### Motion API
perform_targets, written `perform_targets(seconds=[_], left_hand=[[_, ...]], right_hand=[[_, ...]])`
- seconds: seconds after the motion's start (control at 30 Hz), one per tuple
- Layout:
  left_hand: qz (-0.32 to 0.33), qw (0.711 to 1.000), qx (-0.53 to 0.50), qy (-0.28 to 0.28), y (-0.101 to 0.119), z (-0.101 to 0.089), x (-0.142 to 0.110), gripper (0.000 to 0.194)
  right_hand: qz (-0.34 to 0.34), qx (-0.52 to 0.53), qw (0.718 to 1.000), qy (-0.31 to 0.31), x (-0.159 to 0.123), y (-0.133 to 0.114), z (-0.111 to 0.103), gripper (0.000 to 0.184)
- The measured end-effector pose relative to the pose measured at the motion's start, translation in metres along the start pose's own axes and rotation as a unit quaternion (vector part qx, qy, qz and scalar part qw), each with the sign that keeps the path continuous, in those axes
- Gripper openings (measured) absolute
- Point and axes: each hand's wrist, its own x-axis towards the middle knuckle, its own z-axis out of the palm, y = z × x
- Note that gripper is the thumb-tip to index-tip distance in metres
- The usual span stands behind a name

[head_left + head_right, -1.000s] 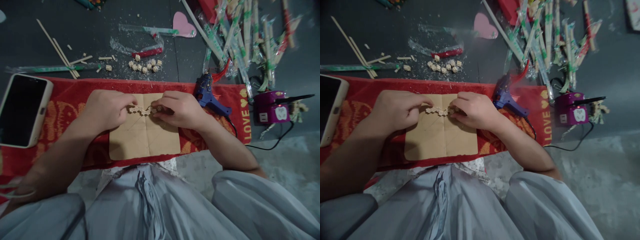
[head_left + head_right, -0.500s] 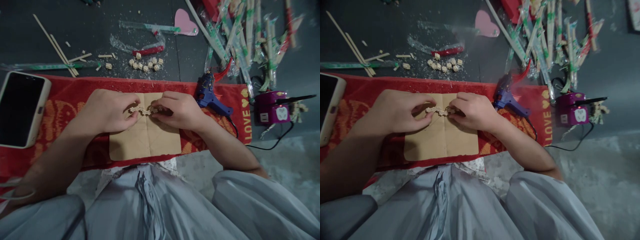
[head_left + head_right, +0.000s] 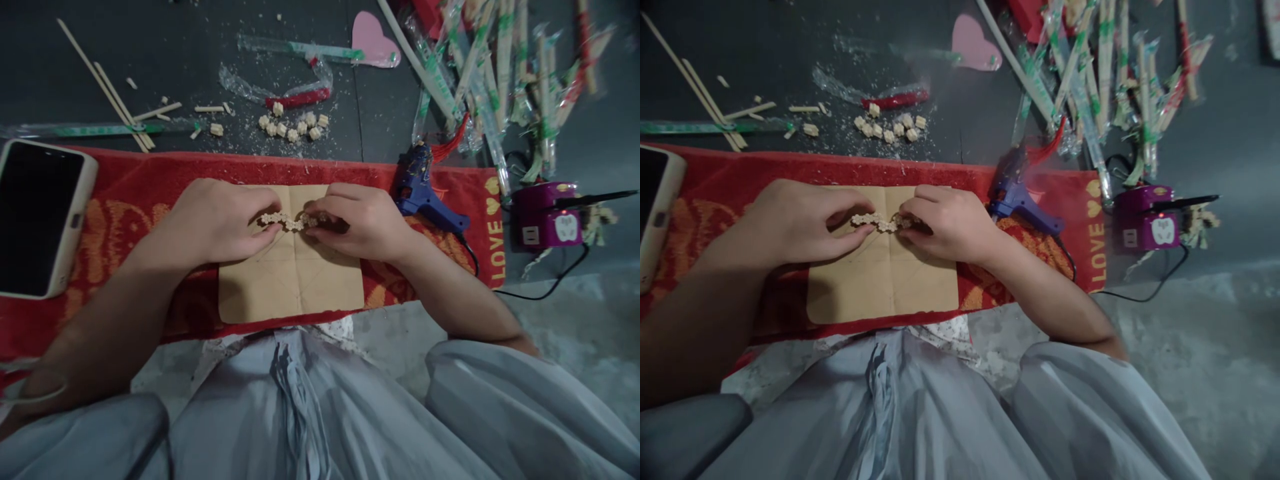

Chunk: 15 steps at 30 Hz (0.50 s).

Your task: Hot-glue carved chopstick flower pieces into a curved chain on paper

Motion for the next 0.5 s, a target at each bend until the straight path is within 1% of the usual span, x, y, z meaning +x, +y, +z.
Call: perform_targets(seconds=[0.17,0.33,0.5], left_hand=[[0.003,1.0,0.001,-0.011,0.0011,-0.0015,-0.0008,0.036],[0.016,0.999,-0.02,0.019,-0.0023,0.0009,-0.0018,0.033],[0.031,0.999,0.005,0.019,-0.003,0.0025,-0.0014,0.039]], right_hand=[[-0.009,0.009,1.0,0.012,0.0002,0.0001,0.0007,0.028],[-0.005,0.013,1.0,0.014,-0.0006,0.0006,0.0019,0.027],[0.003,0.017,1.0,0.009,-0.0007,0.0004,0.0015,0.027]])
